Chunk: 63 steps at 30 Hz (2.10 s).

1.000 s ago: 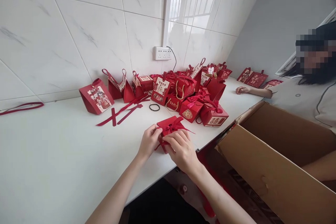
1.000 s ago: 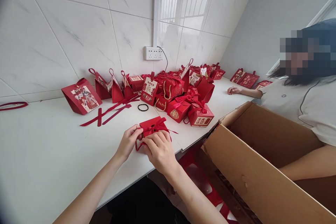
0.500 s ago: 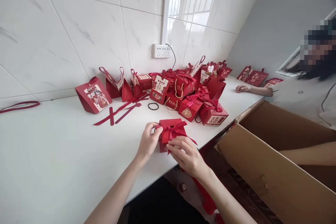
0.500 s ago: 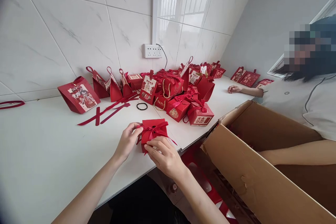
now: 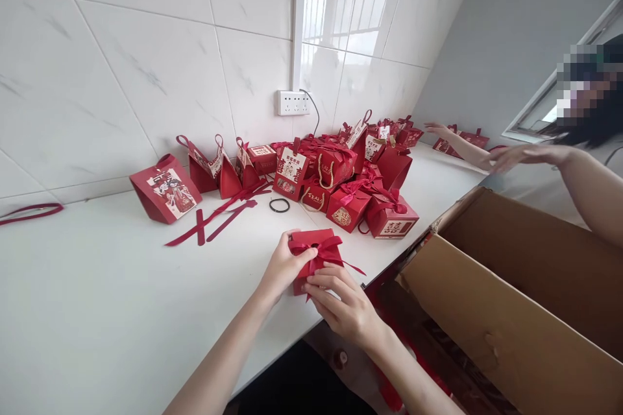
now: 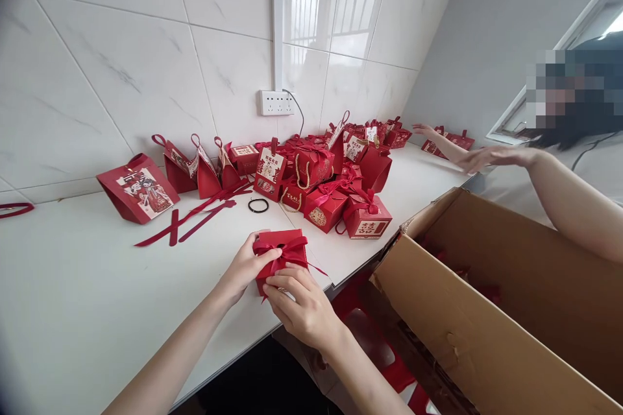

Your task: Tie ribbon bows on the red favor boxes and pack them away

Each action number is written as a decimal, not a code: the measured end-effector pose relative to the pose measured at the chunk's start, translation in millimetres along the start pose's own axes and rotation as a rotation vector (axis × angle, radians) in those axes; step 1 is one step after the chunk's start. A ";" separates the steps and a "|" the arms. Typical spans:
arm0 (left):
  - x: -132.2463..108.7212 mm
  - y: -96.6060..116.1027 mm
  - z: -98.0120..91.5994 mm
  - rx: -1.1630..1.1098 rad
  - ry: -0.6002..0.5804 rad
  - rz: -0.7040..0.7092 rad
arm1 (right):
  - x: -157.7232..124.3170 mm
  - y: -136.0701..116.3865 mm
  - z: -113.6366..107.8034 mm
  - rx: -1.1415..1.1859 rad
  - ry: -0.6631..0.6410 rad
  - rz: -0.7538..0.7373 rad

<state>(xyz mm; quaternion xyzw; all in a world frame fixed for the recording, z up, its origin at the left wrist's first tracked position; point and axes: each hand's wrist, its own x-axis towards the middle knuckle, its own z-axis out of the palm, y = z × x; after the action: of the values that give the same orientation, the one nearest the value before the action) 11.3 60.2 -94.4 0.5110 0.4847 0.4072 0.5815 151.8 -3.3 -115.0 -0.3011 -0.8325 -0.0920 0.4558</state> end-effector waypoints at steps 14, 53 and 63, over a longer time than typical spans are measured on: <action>2.8 0.0 0.3 -0.016 -0.027 -0.068 | -5.4 14.4 -35.8 0.043 0.188 0.618; 0.3 -3.9 -13.9 0.267 0.218 0.051 | 12.9 57.5 -1.7 0.639 -0.054 1.173; -0.5 -6.6 -7.4 0.055 0.180 0.204 | 9.8 52.9 1.7 0.675 0.014 1.160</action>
<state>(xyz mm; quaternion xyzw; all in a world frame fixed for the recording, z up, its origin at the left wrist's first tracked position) 3.9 60.3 -101.0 0.5348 0.4915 0.4950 0.4769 177.7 44.0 -114.4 -0.5402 -0.5160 0.4312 0.5060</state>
